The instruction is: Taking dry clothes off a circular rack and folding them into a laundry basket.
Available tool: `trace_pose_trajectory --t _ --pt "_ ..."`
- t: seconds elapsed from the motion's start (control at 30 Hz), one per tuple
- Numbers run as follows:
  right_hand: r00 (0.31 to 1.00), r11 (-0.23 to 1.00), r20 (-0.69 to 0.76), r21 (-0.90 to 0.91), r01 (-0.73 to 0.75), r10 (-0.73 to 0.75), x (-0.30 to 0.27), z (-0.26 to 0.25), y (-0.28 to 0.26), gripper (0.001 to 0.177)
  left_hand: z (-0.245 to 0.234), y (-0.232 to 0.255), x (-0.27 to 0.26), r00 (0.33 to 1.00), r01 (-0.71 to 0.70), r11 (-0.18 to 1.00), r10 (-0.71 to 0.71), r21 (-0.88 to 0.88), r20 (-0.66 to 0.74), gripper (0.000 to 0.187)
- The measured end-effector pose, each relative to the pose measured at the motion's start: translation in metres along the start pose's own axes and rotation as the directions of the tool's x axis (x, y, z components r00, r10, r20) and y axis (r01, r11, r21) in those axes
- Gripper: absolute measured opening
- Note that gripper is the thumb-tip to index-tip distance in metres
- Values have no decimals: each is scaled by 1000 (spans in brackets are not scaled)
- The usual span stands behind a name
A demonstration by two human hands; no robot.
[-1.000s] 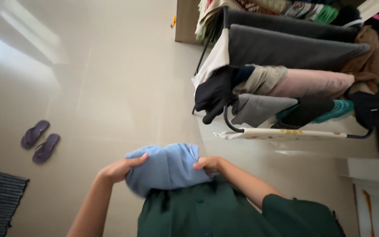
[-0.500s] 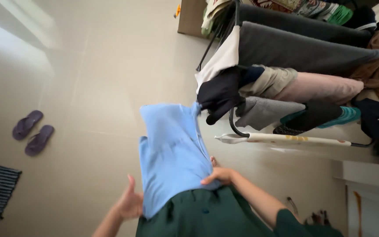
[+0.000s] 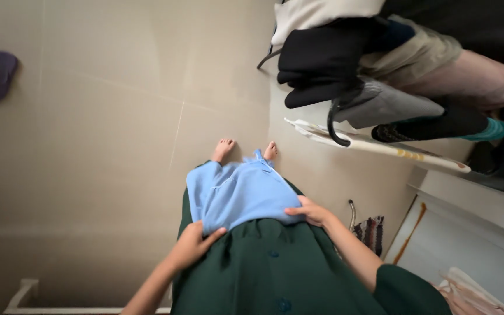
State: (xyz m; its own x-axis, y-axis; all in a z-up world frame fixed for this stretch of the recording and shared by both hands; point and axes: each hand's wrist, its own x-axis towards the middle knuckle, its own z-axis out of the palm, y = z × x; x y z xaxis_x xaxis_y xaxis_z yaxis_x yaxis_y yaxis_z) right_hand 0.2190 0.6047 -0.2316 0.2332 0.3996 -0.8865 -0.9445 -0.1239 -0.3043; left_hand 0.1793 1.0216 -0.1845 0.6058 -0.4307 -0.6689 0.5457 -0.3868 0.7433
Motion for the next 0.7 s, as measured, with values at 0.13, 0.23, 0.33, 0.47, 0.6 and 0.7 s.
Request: trace_pose_trajectory --t 0.13,0.23,0.33,0.47,0.6,0.7 --pt "997 997 -68 61 41 -36 -13 1 -10 88 24 23 -11 970 25 997 -43 -78 -241 45" --pt "983 997 -167 -34 75 -80 -8 4 -12 101 36 14 -12 928 142 983 -173 -114 -331 52" --pt "978 988 -177 -128 91 -113 -6 8 -18 103 36 26 -19 924 80 991 -114 -109 -365 47" --pt "989 973 -110 -218 77 -103 5 9 -29 92 40 31 -25 892 -128 989 84 -68 -444 41" --pt "997 923 -7 -380 62 -70 22 5 -26 71 42 33 -28 854 -207 971 119 -120 -506 30" --pt "999 851 45 -525 22 2 21 16 -44 60 35 40 -32 855 -97 970 -34 -223 -518 45"
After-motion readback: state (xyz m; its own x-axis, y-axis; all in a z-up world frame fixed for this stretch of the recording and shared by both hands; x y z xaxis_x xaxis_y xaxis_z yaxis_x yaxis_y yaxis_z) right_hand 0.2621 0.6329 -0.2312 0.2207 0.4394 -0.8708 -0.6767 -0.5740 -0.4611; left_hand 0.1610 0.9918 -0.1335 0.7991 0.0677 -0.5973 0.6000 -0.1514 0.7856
